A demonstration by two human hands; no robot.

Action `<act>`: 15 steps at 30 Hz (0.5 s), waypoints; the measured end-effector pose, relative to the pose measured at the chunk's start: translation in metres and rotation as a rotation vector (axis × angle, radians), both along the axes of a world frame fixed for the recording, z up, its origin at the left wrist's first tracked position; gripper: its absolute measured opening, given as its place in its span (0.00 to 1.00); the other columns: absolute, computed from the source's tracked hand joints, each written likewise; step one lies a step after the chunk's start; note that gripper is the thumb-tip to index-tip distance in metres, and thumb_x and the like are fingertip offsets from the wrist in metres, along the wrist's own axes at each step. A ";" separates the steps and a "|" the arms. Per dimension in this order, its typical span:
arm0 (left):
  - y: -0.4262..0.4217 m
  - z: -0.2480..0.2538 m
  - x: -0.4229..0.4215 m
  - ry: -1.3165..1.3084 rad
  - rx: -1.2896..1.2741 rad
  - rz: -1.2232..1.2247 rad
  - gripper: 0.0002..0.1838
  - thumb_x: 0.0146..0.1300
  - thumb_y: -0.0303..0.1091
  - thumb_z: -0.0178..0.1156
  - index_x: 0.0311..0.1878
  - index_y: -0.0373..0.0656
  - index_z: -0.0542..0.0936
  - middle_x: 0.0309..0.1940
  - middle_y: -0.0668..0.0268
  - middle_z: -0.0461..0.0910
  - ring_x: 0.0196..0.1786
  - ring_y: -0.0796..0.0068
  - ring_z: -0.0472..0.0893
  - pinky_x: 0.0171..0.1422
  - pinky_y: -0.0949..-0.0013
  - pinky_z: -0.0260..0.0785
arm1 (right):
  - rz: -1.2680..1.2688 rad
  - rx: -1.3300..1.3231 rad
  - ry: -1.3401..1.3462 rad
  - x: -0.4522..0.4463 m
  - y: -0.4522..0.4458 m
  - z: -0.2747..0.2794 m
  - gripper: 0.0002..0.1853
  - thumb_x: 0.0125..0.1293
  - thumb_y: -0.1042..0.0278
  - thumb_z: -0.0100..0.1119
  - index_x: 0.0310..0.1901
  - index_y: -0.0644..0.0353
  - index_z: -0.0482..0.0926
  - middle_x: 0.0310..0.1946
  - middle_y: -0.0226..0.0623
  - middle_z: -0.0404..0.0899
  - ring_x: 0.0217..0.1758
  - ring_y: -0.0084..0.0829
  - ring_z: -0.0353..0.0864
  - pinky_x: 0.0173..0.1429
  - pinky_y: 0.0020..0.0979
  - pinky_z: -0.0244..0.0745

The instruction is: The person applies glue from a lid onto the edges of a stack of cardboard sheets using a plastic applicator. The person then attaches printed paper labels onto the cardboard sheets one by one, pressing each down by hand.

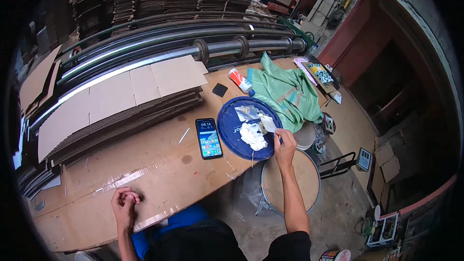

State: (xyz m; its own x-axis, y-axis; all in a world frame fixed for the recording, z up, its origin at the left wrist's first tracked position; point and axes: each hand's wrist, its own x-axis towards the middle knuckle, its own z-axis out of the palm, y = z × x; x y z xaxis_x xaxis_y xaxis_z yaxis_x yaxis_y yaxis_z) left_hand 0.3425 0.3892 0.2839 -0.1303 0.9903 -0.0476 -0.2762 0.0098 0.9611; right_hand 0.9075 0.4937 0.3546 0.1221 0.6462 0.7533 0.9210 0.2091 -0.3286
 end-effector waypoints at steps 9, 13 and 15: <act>0.005 0.015 0.020 0.080 0.007 -0.120 0.06 0.75 0.21 0.60 0.52 0.32 0.80 0.39 0.59 0.88 0.42 0.74 0.86 0.51 0.70 0.80 | 0.079 0.154 0.253 -0.038 -0.019 0.003 0.07 0.63 0.84 0.68 0.42 0.69 0.86 0.45 0.47 0.90 0.49 0.43 0.90 0.58 0.39 0.83; 0.016 0.044 0.062 0.118 -0.039 -0.357 0.09 0.76 0.24 0.62 0.55 0.33 0.81 0.44 0.56 0.89 0.49 0.70 0.88 0.57 0.67 0.81 | 0.257 0.205 0.289 -0.125 -0.040 0.016 0.06 0.62 0.84 0.69 0.40 0.65 0.86 0.43 0.47 0.91 0.48 0.43 0.91 0.57 0.39 0.83; 0.027 0.053 0.083 -0.013 0.040 -0.438 0.14 0.76 0.26 0.62 0.61 0.33 0.79 0.51 0.54 0.89 0.53 0.68 0.88 0.60 0.66 0.81 | 0.470 0.131 0.347 -0.181 -0.054 0.023 0.06 0.67 0.85 0.66 0.41 0.64 0.85 0.43 0.49 0.90 0.48 0.39 0.91 0.55 0.37 0.85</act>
State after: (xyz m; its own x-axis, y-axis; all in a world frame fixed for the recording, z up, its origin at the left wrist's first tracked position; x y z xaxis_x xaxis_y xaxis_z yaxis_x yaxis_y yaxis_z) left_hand 0.4255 0.4162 0.3372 0.3023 0.9532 -0.0070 -0.2660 0.0914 0.9596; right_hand 0.7262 0.4399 0.3771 0.0989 0.5953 0.7974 0.5632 0.6272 -0.5380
